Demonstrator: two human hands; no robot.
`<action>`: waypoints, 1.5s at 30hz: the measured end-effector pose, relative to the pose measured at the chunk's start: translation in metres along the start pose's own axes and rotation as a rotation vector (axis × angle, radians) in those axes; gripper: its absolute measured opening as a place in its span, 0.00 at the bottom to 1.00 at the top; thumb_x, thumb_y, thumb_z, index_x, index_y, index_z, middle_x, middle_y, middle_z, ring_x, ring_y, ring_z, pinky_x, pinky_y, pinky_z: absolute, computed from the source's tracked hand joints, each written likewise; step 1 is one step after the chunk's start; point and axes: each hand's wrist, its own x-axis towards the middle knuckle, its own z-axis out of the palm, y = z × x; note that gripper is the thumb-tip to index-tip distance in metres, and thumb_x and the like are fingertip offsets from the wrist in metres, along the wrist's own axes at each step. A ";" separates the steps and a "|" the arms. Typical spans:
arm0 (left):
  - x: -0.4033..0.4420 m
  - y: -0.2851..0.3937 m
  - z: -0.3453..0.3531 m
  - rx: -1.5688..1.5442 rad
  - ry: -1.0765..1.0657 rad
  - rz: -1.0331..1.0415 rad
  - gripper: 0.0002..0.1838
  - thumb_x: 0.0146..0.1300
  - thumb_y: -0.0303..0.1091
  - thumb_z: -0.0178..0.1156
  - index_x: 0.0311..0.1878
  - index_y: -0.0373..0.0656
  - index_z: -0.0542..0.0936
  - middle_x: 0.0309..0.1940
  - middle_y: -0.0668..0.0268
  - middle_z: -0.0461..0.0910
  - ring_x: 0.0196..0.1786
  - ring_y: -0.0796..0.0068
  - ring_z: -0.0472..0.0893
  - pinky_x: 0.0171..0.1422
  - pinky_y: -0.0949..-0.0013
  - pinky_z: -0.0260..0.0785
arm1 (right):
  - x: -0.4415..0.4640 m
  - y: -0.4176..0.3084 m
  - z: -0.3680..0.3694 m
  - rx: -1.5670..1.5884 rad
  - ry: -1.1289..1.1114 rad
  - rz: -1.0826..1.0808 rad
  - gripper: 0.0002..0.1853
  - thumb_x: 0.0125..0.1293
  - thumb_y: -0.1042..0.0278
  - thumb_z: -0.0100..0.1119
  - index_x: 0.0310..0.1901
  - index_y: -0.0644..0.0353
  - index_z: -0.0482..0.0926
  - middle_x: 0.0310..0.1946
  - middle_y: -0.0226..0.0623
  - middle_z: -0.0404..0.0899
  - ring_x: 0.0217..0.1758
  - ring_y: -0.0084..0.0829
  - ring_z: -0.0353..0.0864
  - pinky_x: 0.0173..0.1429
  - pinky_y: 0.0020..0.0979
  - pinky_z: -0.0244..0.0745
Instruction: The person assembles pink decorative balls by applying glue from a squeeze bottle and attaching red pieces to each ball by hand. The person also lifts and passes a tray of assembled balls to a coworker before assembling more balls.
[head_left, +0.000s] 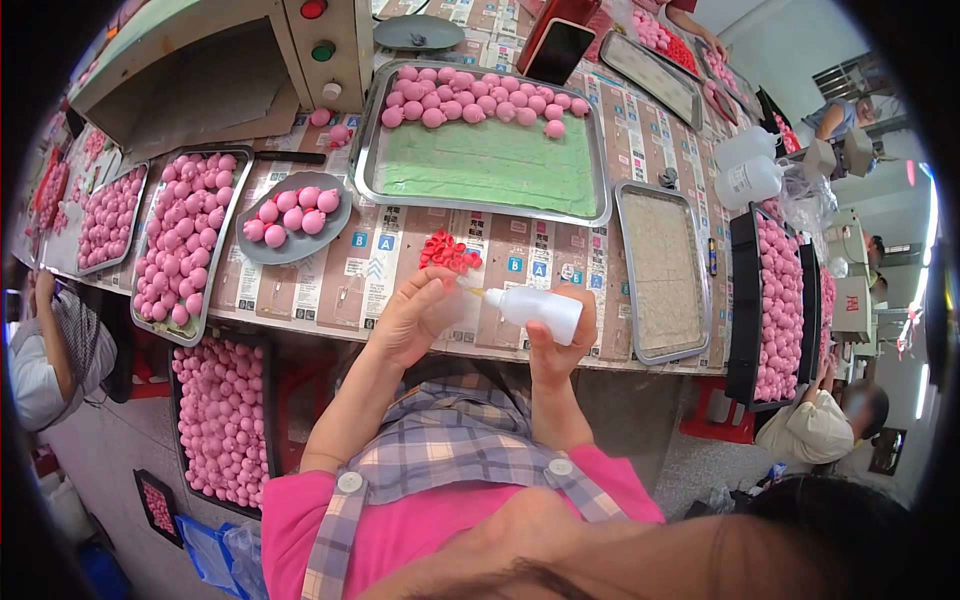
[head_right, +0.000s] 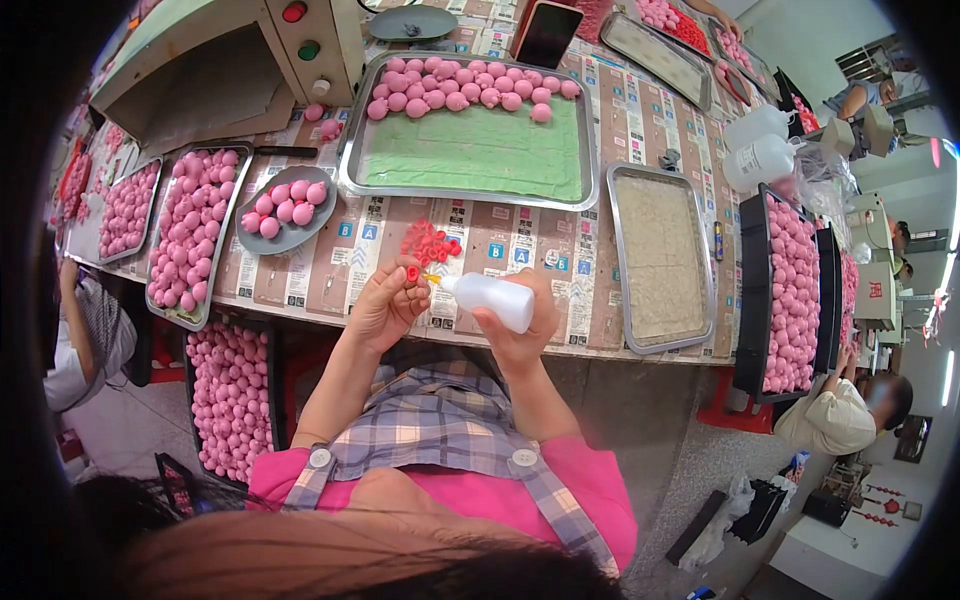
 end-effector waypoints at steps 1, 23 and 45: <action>0.000 0.000 0.001 -0.007 0.012 0.007 0.11 0.59 0.34 0.54 0.43 0.41 0.71 0.28 0.65 0.77 0.33 0.76 0.78 0.38 0.73 0.74 | 0.001 0.000 0.001 -0.019 -0.007 -0.013 0.20 0.46 0.59 0.68 0.33 0.63 0.71 0.26 0.34 0.71 0.27 0.25 0.69 0.31 0.24 0.64; -0.001 0.002 0.001 0.017 -0.015 -0.020 0.08 0.57 0.36 0.56 0.37 0.44 0.74 0.31 0.68 0.77 0.36 0.77 0.77 0.42 0.72 0.71 | 0.002 -0.002 -0.003 -0.101 -0.104 0.030 0.19 0.46 0.62 0.68 0.33 0.63 0.71 0.26 0.35 0.73 0.26 0.27 0.70 0.31 0.25 0.65; 0.002 0.001 -0.009 0.025 -0.024 0.000 0.07 0.56 0.33 0.57 0.38 0.45 0.75 0.33 0.72 0.76 0.38 0.80 0.76 0.44 0.71 0.70 | 0.006 0.005 -0.008 0.037 0.178 0.203 0.20 0.50 0.56 0.64 0.34 0.62 0.68 0.29 0.31 0.68 0.33 0.22 0.69 0.38 0.24 0.66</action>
